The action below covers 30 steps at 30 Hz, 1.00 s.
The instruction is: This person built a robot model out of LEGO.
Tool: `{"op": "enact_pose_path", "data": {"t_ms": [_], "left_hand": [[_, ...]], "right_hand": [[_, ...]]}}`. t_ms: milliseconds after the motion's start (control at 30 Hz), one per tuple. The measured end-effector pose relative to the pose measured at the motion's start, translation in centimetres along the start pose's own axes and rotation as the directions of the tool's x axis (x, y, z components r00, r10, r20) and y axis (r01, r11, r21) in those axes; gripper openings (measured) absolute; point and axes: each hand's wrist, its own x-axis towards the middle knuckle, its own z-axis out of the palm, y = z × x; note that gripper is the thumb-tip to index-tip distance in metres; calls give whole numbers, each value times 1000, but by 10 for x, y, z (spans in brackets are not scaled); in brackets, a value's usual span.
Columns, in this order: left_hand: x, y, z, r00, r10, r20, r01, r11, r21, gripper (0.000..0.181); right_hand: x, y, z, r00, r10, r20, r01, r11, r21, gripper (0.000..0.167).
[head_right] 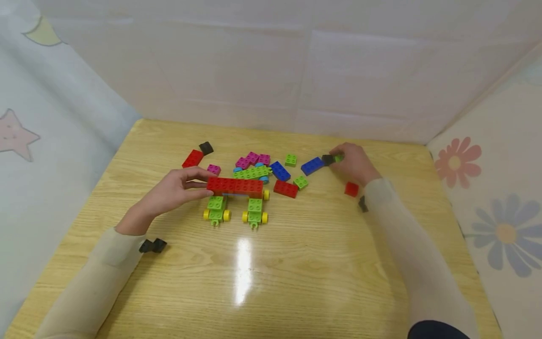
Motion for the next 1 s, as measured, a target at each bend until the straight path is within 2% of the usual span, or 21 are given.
{"op": "enact_pose_path", "data": {"t_ms": [500, 667, 833, 1000], "left_hand": [[-2, 0, 1, 1000, -10, 1, 10, 1000, -6, 44], [-2, 1, 1, 1000, -10, -1, 10, 1000, -1, 44], [-1, 2, 1, 1000, -4, -4, 4, 1000, 10, 43], [-1, 2, 0, 1000, -6, -3, 6, 1000, 12, 43]], "right_hand": [[-7, 0, 0, 999, 35, -33, -34, 999, 18, 52], [-10, -3, -1, 998, 28, -53, -28, 1000, 13, 52], [-15, -8, -1, 997, 5, -76, -4, 1000, 13, 45], [-20, -18, 1, 995, -20, -96, 26, 998, 60, 39]]}}
